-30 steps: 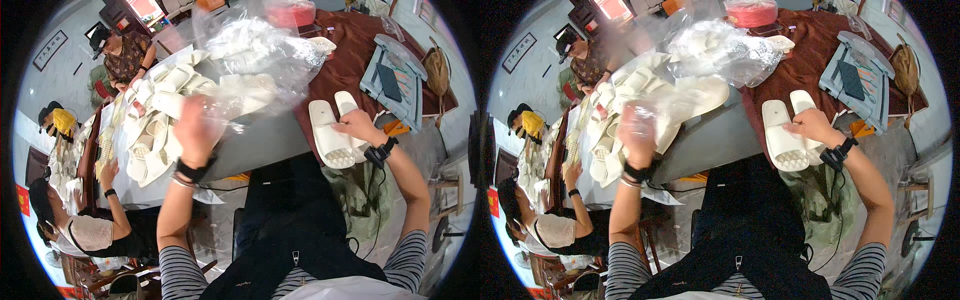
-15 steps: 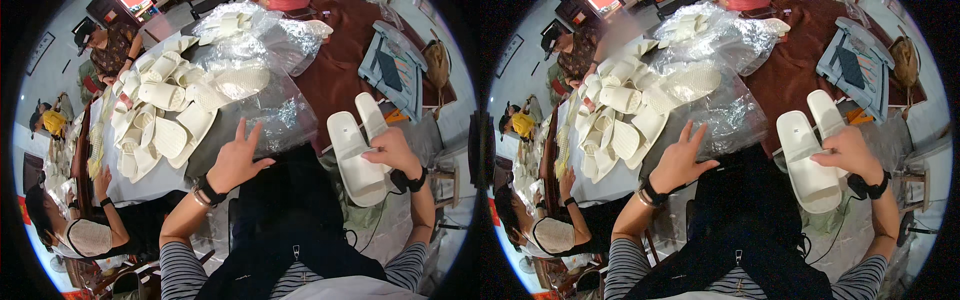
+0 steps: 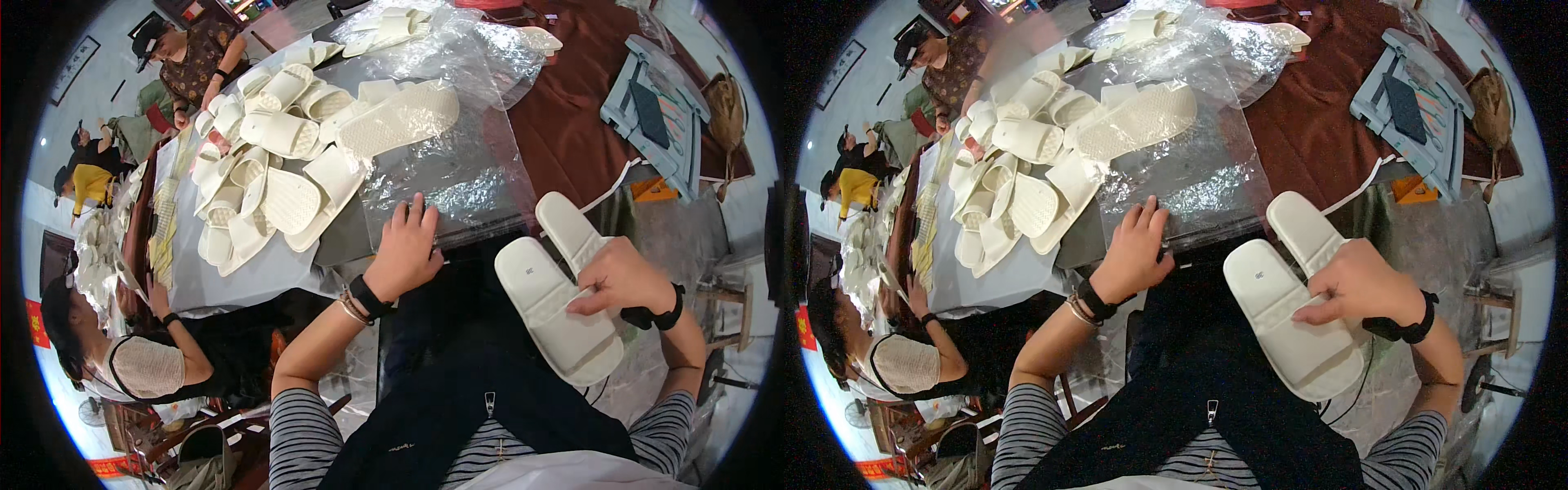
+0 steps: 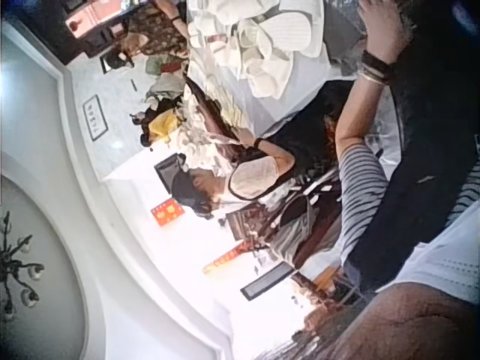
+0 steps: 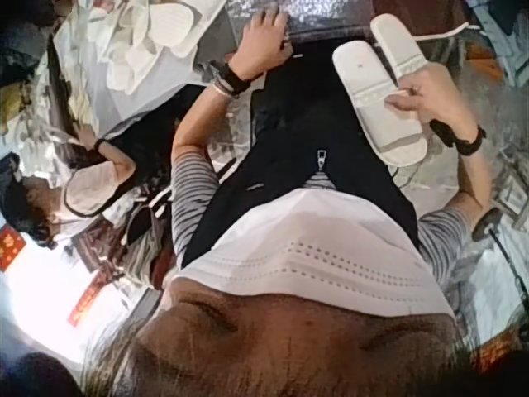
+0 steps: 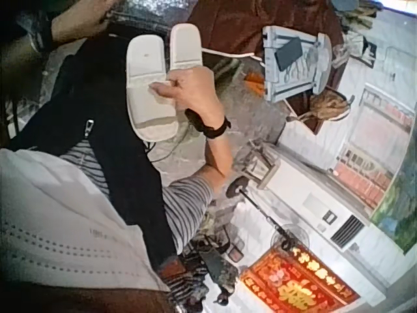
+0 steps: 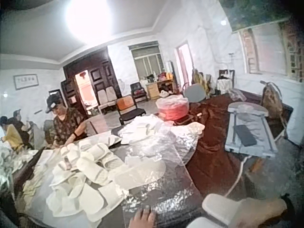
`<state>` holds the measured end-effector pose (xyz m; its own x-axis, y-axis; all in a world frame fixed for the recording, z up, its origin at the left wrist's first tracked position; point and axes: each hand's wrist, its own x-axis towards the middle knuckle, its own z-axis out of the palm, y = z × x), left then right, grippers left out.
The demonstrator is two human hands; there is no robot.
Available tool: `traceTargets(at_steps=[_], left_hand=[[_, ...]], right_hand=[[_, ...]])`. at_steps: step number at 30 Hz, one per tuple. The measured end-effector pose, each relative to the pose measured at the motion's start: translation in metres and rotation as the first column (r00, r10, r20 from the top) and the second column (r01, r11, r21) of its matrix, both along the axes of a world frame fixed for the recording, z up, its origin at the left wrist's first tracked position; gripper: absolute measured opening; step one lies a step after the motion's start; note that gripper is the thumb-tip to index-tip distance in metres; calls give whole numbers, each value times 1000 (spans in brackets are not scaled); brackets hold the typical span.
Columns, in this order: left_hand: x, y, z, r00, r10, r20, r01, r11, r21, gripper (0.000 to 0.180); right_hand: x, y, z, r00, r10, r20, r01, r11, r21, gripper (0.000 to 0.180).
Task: Pair and package white rubber slippers into plastic bags.
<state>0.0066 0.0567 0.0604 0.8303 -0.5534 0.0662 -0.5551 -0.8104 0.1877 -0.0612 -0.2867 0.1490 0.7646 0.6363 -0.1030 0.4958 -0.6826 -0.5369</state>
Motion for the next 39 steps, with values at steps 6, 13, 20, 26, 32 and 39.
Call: traceTargets(at_steps=[6,13,20,26,32,39], left_hand=[[23,-2,-3,994,-111,2,107,956,-274,27],[34,-13,6,978,-154,142,198,904,-379,19],[26,-18,8,977,-151,-152,59,872,-487,18],[31,-24,-5,955,-295,35,282,861,-424,28],[36,-25,-7,957,-288,-38,244,870,-429,47],[46,-20,-18,961,-269,55,268,875,-402,36]], right_hand=[[-7,15,-10,992,130,12,-130,990,62,52],[6,47,-25,963,176,204,-177,984,-13,58],[25,44,-28,986,101,130,-97,995,-35,59],[6,28,-2,988,152,27,-150,988,-47,54],[-4,11,19,993,91,80,-91,996,-8,49],[8,11,16,997,24,69,-37,981,193,50]])
